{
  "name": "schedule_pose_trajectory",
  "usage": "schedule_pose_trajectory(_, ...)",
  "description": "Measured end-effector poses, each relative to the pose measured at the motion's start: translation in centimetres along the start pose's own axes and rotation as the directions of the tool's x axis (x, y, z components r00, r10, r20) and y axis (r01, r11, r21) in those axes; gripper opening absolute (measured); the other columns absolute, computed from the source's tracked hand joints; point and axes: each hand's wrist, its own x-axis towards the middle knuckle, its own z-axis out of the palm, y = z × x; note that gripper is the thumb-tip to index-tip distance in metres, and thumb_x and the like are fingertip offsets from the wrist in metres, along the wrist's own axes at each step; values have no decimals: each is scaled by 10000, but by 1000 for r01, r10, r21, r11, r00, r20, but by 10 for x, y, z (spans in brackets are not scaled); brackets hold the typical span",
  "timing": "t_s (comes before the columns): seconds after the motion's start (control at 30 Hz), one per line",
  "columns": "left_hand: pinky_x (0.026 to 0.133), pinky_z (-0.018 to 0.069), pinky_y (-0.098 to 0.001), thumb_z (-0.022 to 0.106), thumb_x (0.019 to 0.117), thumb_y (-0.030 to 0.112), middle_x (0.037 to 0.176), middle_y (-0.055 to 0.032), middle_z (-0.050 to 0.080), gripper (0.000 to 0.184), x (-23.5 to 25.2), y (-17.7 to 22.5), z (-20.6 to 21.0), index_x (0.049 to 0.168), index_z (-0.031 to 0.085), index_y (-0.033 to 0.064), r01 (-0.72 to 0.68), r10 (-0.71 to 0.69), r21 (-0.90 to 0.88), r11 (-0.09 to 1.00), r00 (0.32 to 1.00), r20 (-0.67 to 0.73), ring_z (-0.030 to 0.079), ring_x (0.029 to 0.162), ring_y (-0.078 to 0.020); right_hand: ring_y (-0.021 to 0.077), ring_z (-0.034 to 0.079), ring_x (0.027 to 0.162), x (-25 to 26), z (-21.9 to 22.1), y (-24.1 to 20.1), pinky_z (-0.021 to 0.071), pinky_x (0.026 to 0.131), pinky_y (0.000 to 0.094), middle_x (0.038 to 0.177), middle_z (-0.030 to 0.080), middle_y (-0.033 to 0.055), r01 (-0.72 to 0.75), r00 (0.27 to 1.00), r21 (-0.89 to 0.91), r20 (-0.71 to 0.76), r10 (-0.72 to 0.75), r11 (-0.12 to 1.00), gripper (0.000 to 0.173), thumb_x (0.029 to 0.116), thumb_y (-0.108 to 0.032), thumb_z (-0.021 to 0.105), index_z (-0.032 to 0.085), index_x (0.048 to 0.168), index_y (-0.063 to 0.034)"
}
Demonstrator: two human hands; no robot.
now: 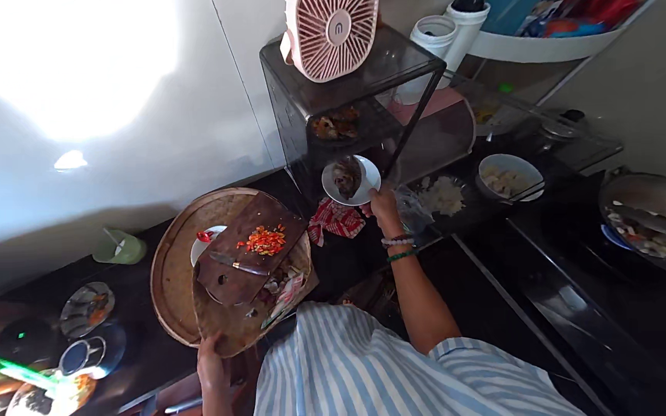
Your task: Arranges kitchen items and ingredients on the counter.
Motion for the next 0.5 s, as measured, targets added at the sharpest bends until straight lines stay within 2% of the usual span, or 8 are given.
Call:
schedule_pose_trajectory(0.13, 755, 581, -326, 481, 1000, 108, 1012, -80, 651, 248, 1, -1, -1, 1222, 548, 20, -10, 11, -24, 1000, 1000, 25, 664, 873, -124, 129, 566, 466, -1, -12, 25, 505, 481, 268, 654, 607, 94, 1, 993, 8, 120, -2, 1000, 299, 1114, -214, 416, 543, 1275, 5)
schedule_pose_trajectory(0.2, 751, 585, -325, 485, 995, 98, 1004, -79, 652, 240, 2, 0, -2, 1216, 545, 26, -14, 15, -23, 1000, 999, 29, 668, 865, -127, 116, 574, 461, -3, -21, 37, 502, 475, 250, 634, 623, 84, -2, 975, -55, 220, 14, 998, 280, 1112, -200, 423, 578, 1213, 10)
schedule_pose_trajectory(0.27, 735, 586, -323, 486, 997, 99, 993, -76, 652, 234, 3, 0, -2, 1212, 545, 28, -13, 13, -17, 1000, 999, 33, 669, 853, -124, 113, 571, 471, -3, -29, 44, 501, 484, 249, 649, 624, 80, 0, 956, -141, 292, 42, 990, 283, 1111, -200, 428, 586, 1226, 4)
schedule_pose_trajectory(0.37, 717, 585, -314, 487, 993, 96, 964, -68, 653, 214, 4, -1, -3, 1185, 551, 29, -17, 17, -22, 1000, 999, 29, 670, 826, -122, 96, 543, 461, -4, -31, 50, 471, 470, 233, 642, 610, 65, -22, 954, -190, 289, 78, 981, 277, 1110, -195, 424, 590, 1213, 1)
schedule_pose_trajectory(0.5, 735, 586, -321, 479, 996, 100, 973, -69, 652, 223, 2, 0, 0, 1195, 549, 27, -18, 19, -23, 1000, 999, 29, 669, 841, -121, 89, 532, 460, -2, -36, 50, 454, 466, 228, 633, 600, 62, -99, 973, -172, 189, 131, 980, 279, 1110, -187, 412, 588, 1215, 3)
